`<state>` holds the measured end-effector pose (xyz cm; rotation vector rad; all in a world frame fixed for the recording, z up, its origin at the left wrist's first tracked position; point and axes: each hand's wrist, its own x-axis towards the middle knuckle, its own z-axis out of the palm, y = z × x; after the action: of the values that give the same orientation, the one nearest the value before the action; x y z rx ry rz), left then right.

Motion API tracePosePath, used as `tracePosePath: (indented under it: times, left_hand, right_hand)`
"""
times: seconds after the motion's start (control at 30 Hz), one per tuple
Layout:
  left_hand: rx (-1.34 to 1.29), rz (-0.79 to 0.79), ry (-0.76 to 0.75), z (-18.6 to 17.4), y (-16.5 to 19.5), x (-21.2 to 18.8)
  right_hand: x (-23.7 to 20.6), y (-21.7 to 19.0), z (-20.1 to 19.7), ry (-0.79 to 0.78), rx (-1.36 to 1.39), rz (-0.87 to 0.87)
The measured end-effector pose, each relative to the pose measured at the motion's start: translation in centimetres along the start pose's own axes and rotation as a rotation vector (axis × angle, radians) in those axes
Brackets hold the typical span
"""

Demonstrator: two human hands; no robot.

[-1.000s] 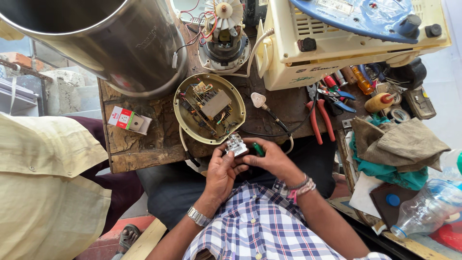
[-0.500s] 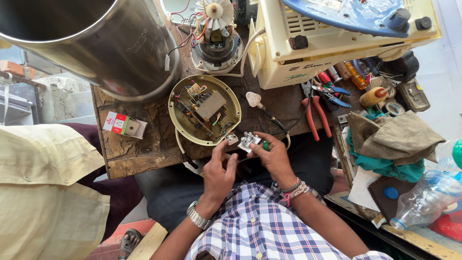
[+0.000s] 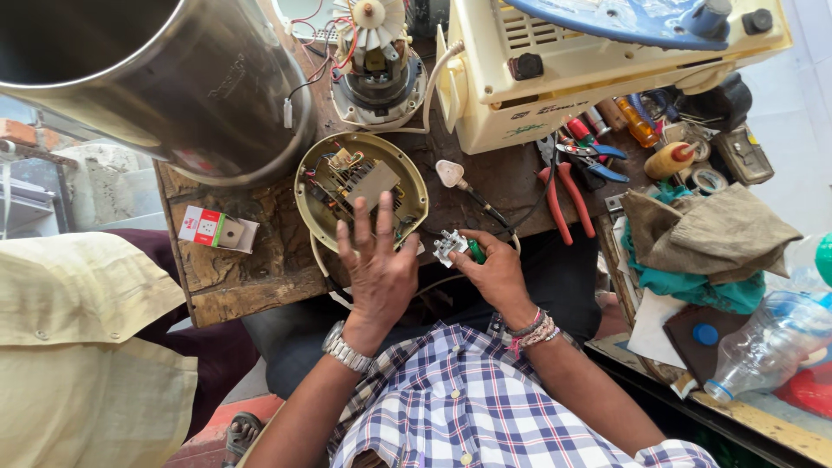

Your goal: The person works on a disassembled small appliance, using pliers and a screwdriver to strip wires, connect them to a plug, and tighten terminal screws. They move a blue fan cover aside to access the workspace and continue adjusting internal wiring.

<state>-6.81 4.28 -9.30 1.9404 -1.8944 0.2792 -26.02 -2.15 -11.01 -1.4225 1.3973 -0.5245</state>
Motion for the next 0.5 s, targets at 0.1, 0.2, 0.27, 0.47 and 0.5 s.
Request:
tracePosePath:
  times: [0.1, 0.2, 0.27, 0.47, 0.5]
  left_hand:
    - [0.105, 0.035, -0.053, 0.3, 0.4, 0.6]
    - [0.090, 0.029, -0.103, 0.6, 0.4, 0.6]
    - [0.057, 0.023, -0.123, 0.8, 0.1, 0.3]
    - [-0.133, 0.101, -0.103, 1.8, -1.7, -0.2]
    - [-0.133, 0.107, -0.073, 1.9, -1.8, -0.3]
  right_hand:
    - [0.3, -0.9, -0.2, 0.024, -0.182, -0.100]
    - [0.8, -1.9, -0.4, -0.003, -0.332, -0.153]
    - [1.3, -2.4, -0.5, -0.039, -0.353, -0.216]
    - [2.6, -3.4, -0.1, -0.192, -0.397, -0.544]
    - [2.5, -3.4, 0.0, -0.196, -0.382, -0.547]
